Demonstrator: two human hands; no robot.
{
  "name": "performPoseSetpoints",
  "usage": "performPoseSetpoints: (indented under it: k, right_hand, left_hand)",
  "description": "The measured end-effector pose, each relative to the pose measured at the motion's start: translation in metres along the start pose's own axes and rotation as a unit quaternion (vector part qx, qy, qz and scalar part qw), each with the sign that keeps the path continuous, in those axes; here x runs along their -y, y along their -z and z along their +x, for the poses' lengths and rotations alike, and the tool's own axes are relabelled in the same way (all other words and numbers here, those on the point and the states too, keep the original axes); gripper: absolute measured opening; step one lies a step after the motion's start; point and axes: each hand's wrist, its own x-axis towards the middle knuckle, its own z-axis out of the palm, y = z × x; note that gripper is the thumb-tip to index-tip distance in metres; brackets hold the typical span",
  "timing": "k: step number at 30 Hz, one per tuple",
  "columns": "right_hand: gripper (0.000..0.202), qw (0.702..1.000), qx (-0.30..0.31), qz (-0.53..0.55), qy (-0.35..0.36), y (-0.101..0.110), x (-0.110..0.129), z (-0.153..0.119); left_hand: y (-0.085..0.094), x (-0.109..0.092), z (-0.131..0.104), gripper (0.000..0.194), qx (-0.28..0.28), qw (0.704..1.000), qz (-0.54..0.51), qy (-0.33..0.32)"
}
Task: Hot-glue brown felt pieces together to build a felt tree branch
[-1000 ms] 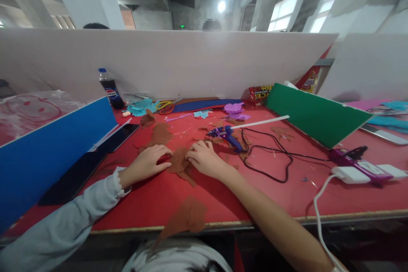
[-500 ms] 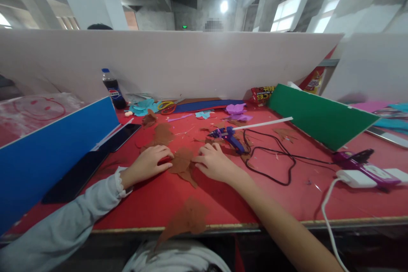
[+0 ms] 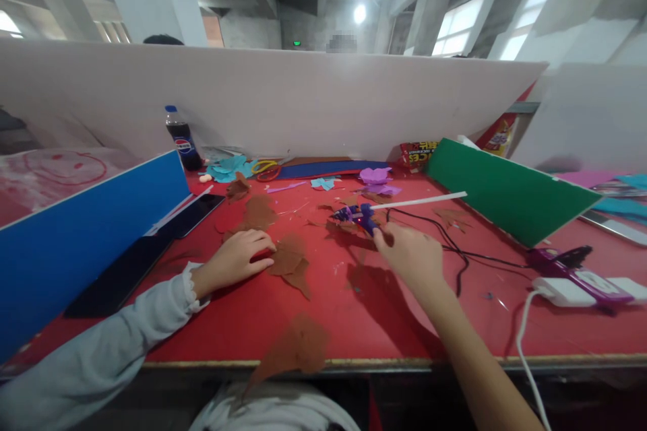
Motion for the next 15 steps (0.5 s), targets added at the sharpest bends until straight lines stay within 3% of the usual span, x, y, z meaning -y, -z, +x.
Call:
performPoseSetpoints:
  k: [2, 5, 11, 15]
  right_hand:
    - [0.039, 0.999, 0.037, 0.033, -0.020, 0.000, -0.011, 0.006]
    - [0.038, 0.994, 0.073, 0.086, 0.005, -0.005, -0.019, 0.018]
    - [0.011, 0.981, 0.122, 0.136, 0.070, -0.023, -0.021, 0.043]
    - [0.028, 0.953, 0.151, 0.260, 0.049, -0.032, -0.020, 0.053]
  left_hand:
    - [0.000, -0.001, 0.000, 0.018, -0.002, 1.000, 0.001, 0.002]
    - [-0.001, -0.001, -0.001, 0.018, -0.007, 1.000, 0.005, 0.005]
    - [-0.001, -0.001, -0.001, 0.018, -0.001, 1.000, 0.019, 0.002]
    - [-0.001, -0.002, -0.002, 0.018, -0.007, 1.000, 0.018, 0.002]
